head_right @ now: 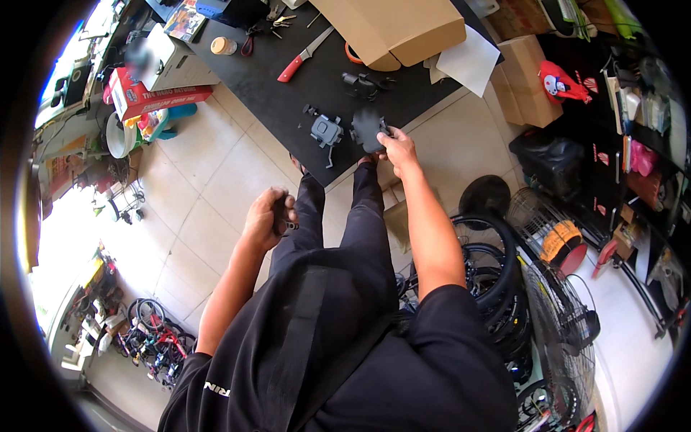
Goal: The person assembles a camera mount system by hand, starting with a black plastic base and attaching a mounting bracket. They then insert a small metal screw into the assembly and tighten it to secure the components together. The task involves handling small parts and aligning them for a secure fit.
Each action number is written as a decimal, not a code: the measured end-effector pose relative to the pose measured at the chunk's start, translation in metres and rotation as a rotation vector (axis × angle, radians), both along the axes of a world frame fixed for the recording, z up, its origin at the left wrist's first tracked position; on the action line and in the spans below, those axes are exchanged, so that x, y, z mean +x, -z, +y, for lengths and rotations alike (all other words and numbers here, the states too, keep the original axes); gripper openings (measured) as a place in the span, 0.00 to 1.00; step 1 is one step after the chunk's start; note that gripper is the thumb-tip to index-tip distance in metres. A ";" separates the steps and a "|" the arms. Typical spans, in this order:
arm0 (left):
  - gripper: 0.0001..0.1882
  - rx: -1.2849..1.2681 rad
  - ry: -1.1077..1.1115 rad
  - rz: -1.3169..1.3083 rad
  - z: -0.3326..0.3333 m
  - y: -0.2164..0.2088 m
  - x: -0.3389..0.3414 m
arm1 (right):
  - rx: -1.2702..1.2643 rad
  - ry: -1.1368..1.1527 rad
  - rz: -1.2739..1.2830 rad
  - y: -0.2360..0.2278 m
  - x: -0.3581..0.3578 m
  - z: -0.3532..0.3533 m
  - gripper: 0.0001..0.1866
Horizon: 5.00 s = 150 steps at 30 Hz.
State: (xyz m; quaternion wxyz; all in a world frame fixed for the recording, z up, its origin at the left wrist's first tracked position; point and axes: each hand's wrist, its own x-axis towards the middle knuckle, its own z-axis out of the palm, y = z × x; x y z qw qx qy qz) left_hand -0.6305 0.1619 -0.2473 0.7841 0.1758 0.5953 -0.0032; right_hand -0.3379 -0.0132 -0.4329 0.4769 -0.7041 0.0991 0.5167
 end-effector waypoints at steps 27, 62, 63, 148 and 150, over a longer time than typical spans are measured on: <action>0.26 0.975 0.289 -0.248 -0.046 -0.068 0.063 | 0.553 -1.006 -0.254 -0.283 -0.013 0.020 0.68; 0.41 0.688 0.312 -0.325 -0.032 -0.097 0.041 | 0.376 -1.054 -0.676 -0.303 -0.018 0.035 0.43; 0.41 0.681 0.312 -0.316 -0.032 -0.097 0.041 | 0.383 -1.040 -0.657 -0.304 -0.018 0.035 0.43; 0.48 -0.247 -0.582 -0.513 -0.050 -0.098 0.056 | 0.473 -0.333 0.057 -0.234 -0.038 0.069 0.18; 0.47 -0.252 -0.584 -0.506 -0.050 -0.099 0.056 | 0.462 -0.335 0.066 -0.234 -0.039 0.068 0.19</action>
